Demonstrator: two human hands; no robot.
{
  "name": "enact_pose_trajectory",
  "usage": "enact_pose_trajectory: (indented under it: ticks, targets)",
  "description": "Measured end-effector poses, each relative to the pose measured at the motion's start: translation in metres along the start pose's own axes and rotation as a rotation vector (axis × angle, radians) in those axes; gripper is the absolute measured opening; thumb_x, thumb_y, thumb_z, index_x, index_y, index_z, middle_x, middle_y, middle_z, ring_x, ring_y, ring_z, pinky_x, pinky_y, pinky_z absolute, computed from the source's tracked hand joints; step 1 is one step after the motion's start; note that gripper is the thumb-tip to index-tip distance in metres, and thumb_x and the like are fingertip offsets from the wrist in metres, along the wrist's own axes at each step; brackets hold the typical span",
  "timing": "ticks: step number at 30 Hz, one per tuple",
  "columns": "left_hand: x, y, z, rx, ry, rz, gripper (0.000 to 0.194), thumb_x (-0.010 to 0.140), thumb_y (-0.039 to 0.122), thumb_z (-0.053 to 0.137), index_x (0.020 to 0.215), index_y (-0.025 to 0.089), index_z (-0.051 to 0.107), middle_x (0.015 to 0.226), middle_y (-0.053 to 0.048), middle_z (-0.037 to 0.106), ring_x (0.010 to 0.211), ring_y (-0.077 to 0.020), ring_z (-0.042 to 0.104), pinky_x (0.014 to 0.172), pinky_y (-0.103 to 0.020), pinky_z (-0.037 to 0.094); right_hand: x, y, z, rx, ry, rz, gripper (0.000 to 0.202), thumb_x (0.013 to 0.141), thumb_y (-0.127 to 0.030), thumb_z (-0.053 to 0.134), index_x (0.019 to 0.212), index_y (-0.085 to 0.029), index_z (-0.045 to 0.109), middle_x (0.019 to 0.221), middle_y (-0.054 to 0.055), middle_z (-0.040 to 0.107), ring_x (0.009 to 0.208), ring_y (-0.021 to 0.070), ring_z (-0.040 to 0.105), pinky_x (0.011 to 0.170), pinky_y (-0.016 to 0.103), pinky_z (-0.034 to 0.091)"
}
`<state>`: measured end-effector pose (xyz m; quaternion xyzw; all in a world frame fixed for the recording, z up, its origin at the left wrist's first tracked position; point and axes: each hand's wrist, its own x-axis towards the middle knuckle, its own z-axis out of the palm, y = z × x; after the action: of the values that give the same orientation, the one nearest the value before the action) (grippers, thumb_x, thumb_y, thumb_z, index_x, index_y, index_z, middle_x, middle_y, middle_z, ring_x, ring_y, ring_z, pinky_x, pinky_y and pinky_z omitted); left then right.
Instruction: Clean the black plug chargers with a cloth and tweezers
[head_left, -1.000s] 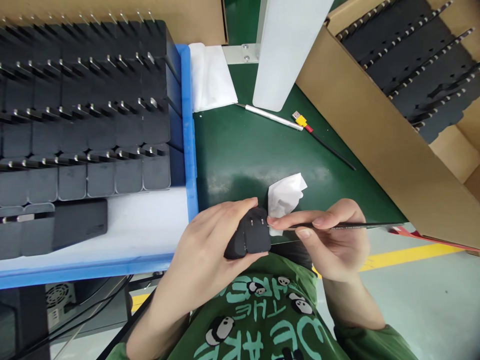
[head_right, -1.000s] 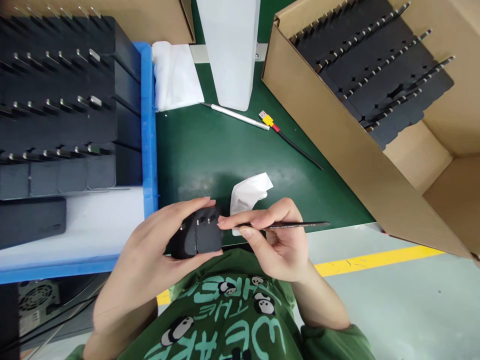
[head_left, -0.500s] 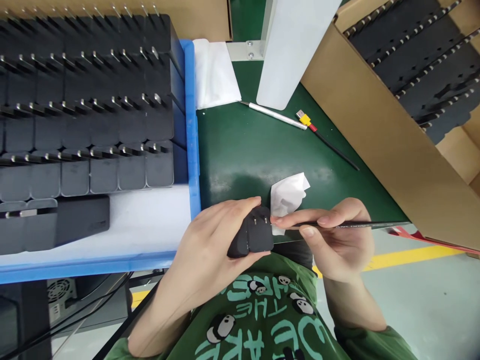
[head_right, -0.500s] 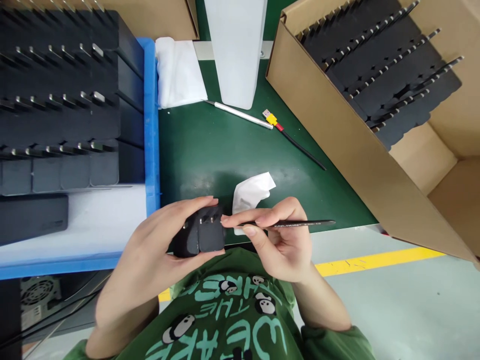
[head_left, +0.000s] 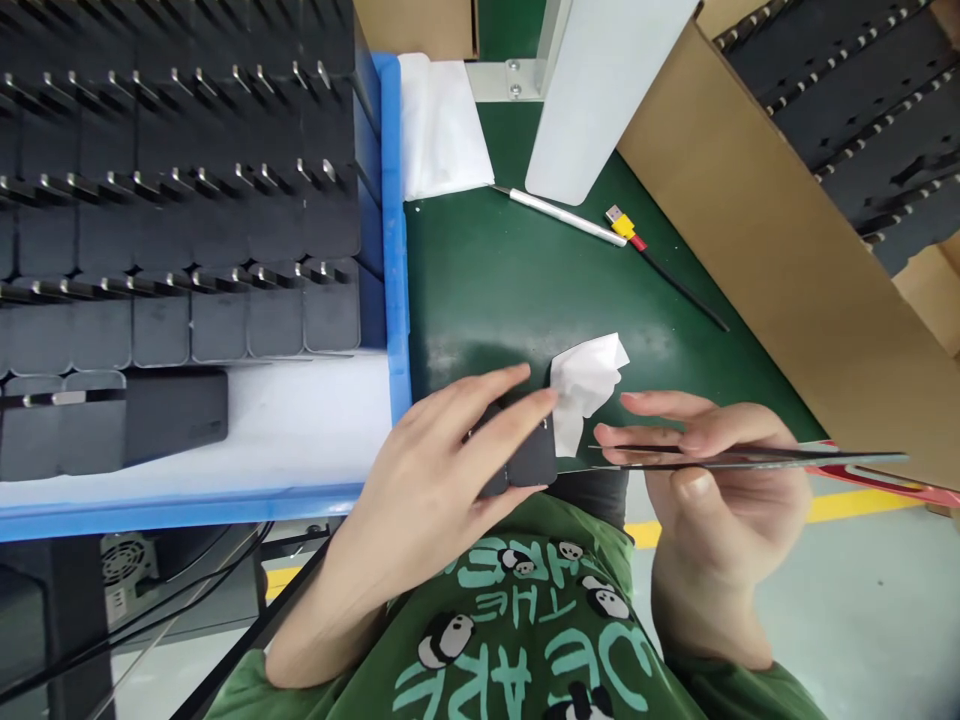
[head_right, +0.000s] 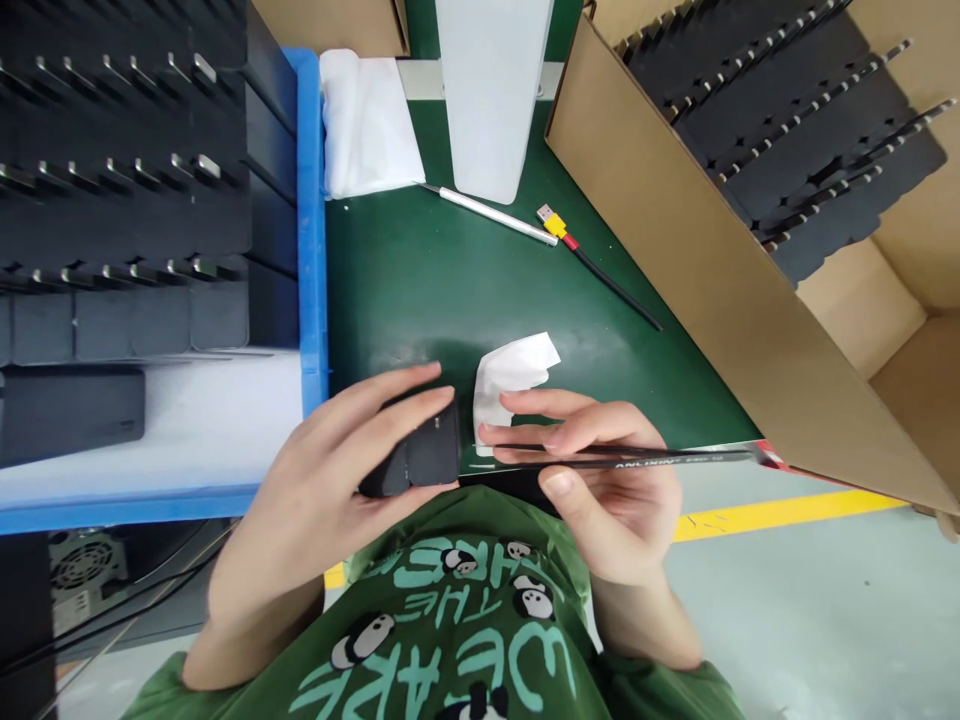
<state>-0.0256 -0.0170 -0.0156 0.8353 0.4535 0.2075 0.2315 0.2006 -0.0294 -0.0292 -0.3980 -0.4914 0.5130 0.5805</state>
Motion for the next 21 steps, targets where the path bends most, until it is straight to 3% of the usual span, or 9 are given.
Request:
enact_pose_trajectory:
  ticks: [3,6,8,11,12,13,16,20,21]
  targets:
    - [-0.001,0.003,-0.001,0.087,-0.018,0.097,0.052,0.09,0.027,0.071,0.138,0.028,0.052,0.16,-0.015,0.037,0.149,-0.0369,0.035,0.117,-0.058,0.038,-0.003,-0.002,0.002,-0.036,0.05,-0.014,0.01,0.094,-0.019,0.064,0.104,-0.022,0.065,0.104,0.006,0.078,0.093,0.0223,0.077,0.075,0.037,0.069]
    - [-0.004,0.004,-0.001,0.039,0.079,0.101,0.062,0.087,0.034,0.074,0.141,0.024,0.046,0.159,-0.018,0.037,0.152,-0.0365,0.029,0.122,-0.06,0.029,-0.005,-0.01,0.004,-0.076,0.078,-0.068,0.006,0.098,-0.022,0.058,0.1,-0.023,0.064,0.088,0.003,0.077,0.084,0.0215,0.075,0.079,0.04,0.065]
    - [-0.004,0.003,0.0,-0.01,0.124,0.04,0.075,0.087,0.036,0.075,0.149,0.02,0.035,0.154,-0.018,0.046,0.15,-0.0326,0.035,0.124,-0.055,0.028,-0.007,-0.016,0.005,-0.196,-0.036,-0.121,0.011,0.101,-0.025,0.051,0.098,-0.023,0.062,0.089,0.003,0.077,0.082,0.0215,0.073,0.081,0.042,0.061]
    - [-0.004,0.001,0.002,-0.032,0.095,-0.018,0.074,0.09,0.033,0.071,0.151,0.018,0.031,0.139,-0.012,0.063,0.135,-0.0256,0.056,0.126,-0.048,0.028,-0.008,-0.019,0.004,-0.561,-0.387,-0.223,0.014,0.098,-0.016,0.048,0.098,-0.022,0.061,0.122,0.006,0.075,0.09,0.0213,0.067,0.078,0.041,0.055]
    - [-0.004,0.001,0.002,-0.029,0.091,-0.022,0.071,0.091,0.032,0.07,0.15,0.019,0.033,0.134,-0.01,0.066,0.128,-0.024,0.061,0.126,-0.047,0.028,-0.008,-0.017,0.003,-0.688,-0.453,-0.257,0.017,0.095,-0.01,0.049,0.098,-0.022,0.061,0.131,0.005,0.071,0.09,0.0208,0.065,0.077,0.04,0.053]
    - [-0.004,0.001,0.003,-0.027,0.096,-0.025,0.069,0.091,0.033,0.071,0.148,0.019,0.035,0.132,-0.009,0.068,0.122,-0.0232,0.065,0.125,-0.047,0.029,-0.008,-0.014,0.001,-0.799,-0.453,-0.291,0.021,0.092,-0.005,0.05,0.097,-0.022,0.06,0.136,0.004,0.068,0.088,0.0201,0.063,0.076,0.039,0.051]
    - [-0.004,0.001,0.003,-0.026,0.11,-0.039,0.07,0.089,0.036,0.073,0.147,0.022,0.036,0.131,-0.008,0.069,0.119,-0.0237,0.067,0.123,-0.048,0.032,-0.012,-0.004,-0.003,-0.917,-0.289,-0.359,0.026,0.086,0.0,0.051,0.096,-0.022,0.06,0.142,0.003,0.063,0.08,0.0183,0.058,0.071,0.038,0.046]
    - [-0.005,0.001,0.003,-0.036,0.093,-0.047,0.069,0.089,0.036,0.073,0.146,0.023,0.036,0.132,-0.007,0.068,0.12,-0.0231,0.066,0.122,-0.046,0.034,-0.02,-0.004,-0.005,-0.927,-0.422,-0.419,0.025,0.085,0.0,0.052,0.098,-0.018,0.063,0.145,0.006,0.061,0.08,0.0189,0.058,0.07,0.039,0.045]
    - [-0.005,0.001,0.003,-0.038,0.098,-0.048,0.07,0.089,0.036,0.073,0.146,0.023,0.036,0.132,-0.007,0.068,0.12,-0.0229,0.066,0.122,-0.046,0.034,-0.023,-0.006,-0.006,-0.945,-0.395,-0.391,0.025,0.086,-0.001,0.052,0.1,-0.018,0.063,0.141,0.006,0.064,0.079,0.0189,0.058,0.07,0.039,0.045]
